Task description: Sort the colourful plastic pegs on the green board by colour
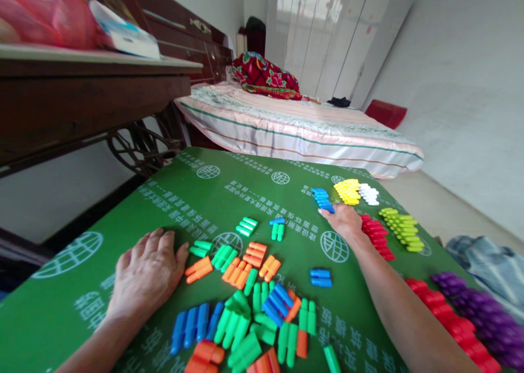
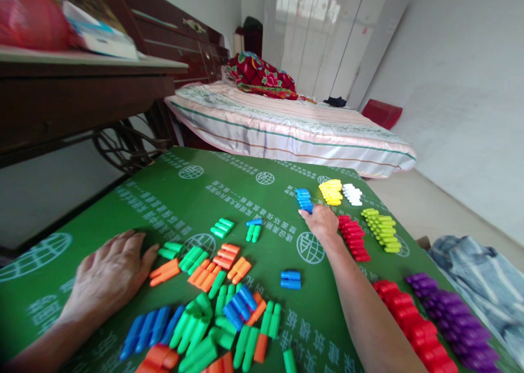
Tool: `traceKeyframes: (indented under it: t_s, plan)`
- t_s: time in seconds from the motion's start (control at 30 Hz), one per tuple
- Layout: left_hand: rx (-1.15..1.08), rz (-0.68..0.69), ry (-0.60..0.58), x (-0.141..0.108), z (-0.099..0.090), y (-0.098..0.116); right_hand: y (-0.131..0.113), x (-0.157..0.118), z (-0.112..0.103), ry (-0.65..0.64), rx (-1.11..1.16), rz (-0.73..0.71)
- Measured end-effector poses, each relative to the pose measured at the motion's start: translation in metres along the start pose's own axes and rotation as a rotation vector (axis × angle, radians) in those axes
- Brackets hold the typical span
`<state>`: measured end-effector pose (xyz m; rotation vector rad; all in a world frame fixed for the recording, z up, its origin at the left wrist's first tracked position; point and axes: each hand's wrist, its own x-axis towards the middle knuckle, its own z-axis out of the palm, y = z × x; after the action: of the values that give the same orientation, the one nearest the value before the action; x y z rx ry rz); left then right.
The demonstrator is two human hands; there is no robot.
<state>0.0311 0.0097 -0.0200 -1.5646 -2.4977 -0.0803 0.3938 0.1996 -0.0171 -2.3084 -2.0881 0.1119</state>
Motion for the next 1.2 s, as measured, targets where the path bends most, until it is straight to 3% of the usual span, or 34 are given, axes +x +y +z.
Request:
traceKeyframes:
  t_s: [0.3,0.37,0.5,0.57,0.67,0.77,1.2]
  plan:
    - [0.0,0.018,0.01,0.001,0.003,-0.001,0.01,-0.008,-0.008,0.024,0.087,-0.041]
    - [-0.005,0.021,0.015,0.0,0.002,-0.001,0.017,-0.019,-0.01,-0.013,0.202,-0.137]
    - [-0.011,0.016,0.011,0.0,0.0,0.001,0.025,-0.062,-0.018,-0.261,0.447,-0.456]
    - [-0.012,0.017,0.004,0.001,-0.001,0.003,0.023,-0.091,-0.025,-0.315,0.385,-0.549]
    - [-0.007,0.013,-0.001,0.001,-0.001,0.003,0.012,-0.128,-0.036,-0.282,0.148,-0.571]
    - [-0.003,0.015,0.0,0.001,0.001,0.003,0.002,-0.147,-0.04,-0.247,-0.008,-0.569]
    - [0.001,0.026,0.012,0.0,0.002,0.002,0.017,-0.136,-0.034,-0.217,-0.112,-0.521]
